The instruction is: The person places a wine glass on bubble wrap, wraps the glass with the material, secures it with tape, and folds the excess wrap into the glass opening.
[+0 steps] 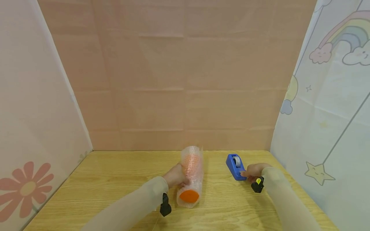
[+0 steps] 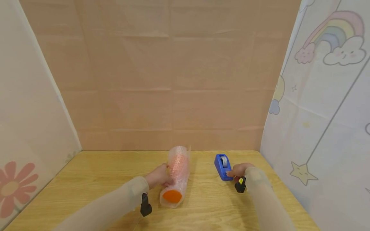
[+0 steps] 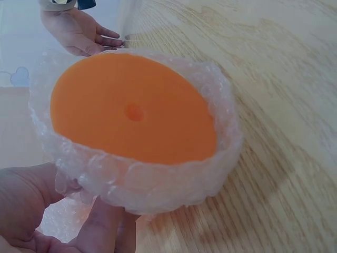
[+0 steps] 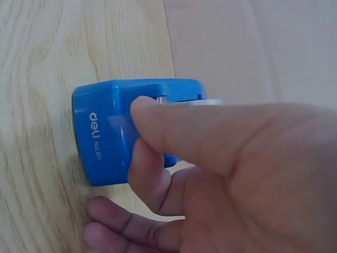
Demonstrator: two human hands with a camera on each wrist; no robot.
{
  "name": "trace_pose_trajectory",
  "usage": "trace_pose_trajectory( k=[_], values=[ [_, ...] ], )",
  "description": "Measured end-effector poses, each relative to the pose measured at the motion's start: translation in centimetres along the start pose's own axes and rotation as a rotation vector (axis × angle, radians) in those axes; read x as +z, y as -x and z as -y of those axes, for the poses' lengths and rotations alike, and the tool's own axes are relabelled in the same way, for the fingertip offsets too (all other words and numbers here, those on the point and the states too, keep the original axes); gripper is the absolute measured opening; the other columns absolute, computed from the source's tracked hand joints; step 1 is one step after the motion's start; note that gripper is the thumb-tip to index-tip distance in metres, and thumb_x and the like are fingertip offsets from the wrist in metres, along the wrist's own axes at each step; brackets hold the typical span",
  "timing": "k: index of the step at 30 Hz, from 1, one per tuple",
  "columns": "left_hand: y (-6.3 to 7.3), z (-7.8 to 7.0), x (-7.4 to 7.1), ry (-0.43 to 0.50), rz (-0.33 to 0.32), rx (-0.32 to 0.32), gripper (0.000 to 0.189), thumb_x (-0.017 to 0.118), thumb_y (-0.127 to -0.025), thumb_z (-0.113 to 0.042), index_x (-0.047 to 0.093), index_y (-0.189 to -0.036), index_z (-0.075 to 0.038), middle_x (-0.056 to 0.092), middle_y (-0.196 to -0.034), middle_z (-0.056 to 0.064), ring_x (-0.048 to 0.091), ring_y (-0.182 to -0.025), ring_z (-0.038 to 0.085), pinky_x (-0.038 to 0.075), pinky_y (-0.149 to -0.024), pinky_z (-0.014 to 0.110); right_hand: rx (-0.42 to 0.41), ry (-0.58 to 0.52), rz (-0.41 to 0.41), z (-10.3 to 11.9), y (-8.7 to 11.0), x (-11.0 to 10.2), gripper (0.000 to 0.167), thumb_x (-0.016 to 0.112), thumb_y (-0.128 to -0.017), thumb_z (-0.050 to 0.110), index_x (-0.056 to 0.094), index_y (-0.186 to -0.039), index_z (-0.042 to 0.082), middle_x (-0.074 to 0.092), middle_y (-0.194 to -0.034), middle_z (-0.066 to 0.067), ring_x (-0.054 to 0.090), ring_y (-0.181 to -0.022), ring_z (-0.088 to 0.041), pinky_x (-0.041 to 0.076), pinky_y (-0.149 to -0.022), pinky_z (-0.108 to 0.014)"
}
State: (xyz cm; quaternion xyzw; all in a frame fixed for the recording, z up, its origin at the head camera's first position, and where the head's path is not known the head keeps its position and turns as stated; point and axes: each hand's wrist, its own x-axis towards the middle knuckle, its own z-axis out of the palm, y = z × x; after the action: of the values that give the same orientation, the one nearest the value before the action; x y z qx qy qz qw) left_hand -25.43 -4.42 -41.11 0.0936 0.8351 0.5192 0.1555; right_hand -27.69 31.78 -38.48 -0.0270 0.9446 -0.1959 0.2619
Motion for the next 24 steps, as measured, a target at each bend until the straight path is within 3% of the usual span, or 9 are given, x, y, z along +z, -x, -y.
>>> trace_pose_trajectory(
  k=[4, 7, 11, 21, 24],
  values=[
    [-0.1, 0.1, 0.0, -0.003, -0.001, 0.007, 0.066, 0.072, -0.075, 0.008, 0.036, -0.131, 0.008, 0.054, -0.1, 0.014, 0.054, -0.068, 0.019, 0.052, -0.06, 0.028, -0.008, -0.019, 0.005, -0.4, -0.4, 0.1, 0.032, 0.051, -0.1, 0.029, 0.061, -0.1, -0.002, 0.06, -0.094, -0.008, 0.06, -0.09, -0.021, 0.049, -0.087, -0.039],
    [-0.1, 0.0, -0.1, -0.006, 0.0, 0.005, 0.065, 0.072, -0.075, 0.007, 0.036, -0.13, 0.008, 0.054, -0.101, 0.014, 0.055, -0.069, 0.019, 0.052, -0.06, 0.027, -0.007, -0.051, 0.011, -0.7, -0.8, 0.3, 0.024, 0.053, -0.098, 0.022, 0.057, -0.085, 0.003, 0.055, -0.08, -0.003, 0.055, -0.077, -0.015, 0.046, -0.077, -0.03],
    [0.0, 0.0, -0.1, -0.004, -0.001, -0.005, 0.066, 0.072, -0.076, 0.007, 0.036, -0.131, 0.008, 0.054, -0.102, 0.014, 0.055, -0.07, 0.019, 0.051, -0.059, 0.026, -0.004, -0.076, 0.02, -1.0, -1.2, 0.7, 0.029, 0.054, -0.096, 0.018, 0.047, -0.069, 0.01, 0.043, -0.066, 0.003, 0.041, -0.063, -0.01, 0.037, -0.067, -0.024],
    [-0.1, 0.1, -0.3, -0.003, 0.0, 0.011, 0.066, 0.071, -0.075, 0.007, 0.036, -0.131, 0.007, 0.053, -0.103, 0.014, 0.054, -0.072, 0.02, 0.049, -0.059, 0.026, -0.018, -0.075, 0.041, -1.0, -1.3, 0.4, 0.031, 0.054, -0.097, 0.018, 0.05, -0.068, 0.009, 0.041, -0.063, 0.003, 0.036, -0.058, -0.009, 0.034, -0.064, -0.024],
    [-0.1, 0.2, -0.2, 0.003, 0.001, 0.007, 0.067, 0.071, -0.076, 0.007, 0.036, -0.132, 0.007, 0.054, -0.104, 0.015, 0.055, -0.071, 0.02, 0.051, -0.06, 0.027, -0.016, 0.029, 0.014, -1.0, -1.4, 0.6, 0.035, 0.058, -0.095, 0.019, 0.048, -0.062, 0.012, 0.037, -0.058, 0.005, 0.03, -0.054, -0.008, 0.031, -0.061, -0.024]
  ],
)
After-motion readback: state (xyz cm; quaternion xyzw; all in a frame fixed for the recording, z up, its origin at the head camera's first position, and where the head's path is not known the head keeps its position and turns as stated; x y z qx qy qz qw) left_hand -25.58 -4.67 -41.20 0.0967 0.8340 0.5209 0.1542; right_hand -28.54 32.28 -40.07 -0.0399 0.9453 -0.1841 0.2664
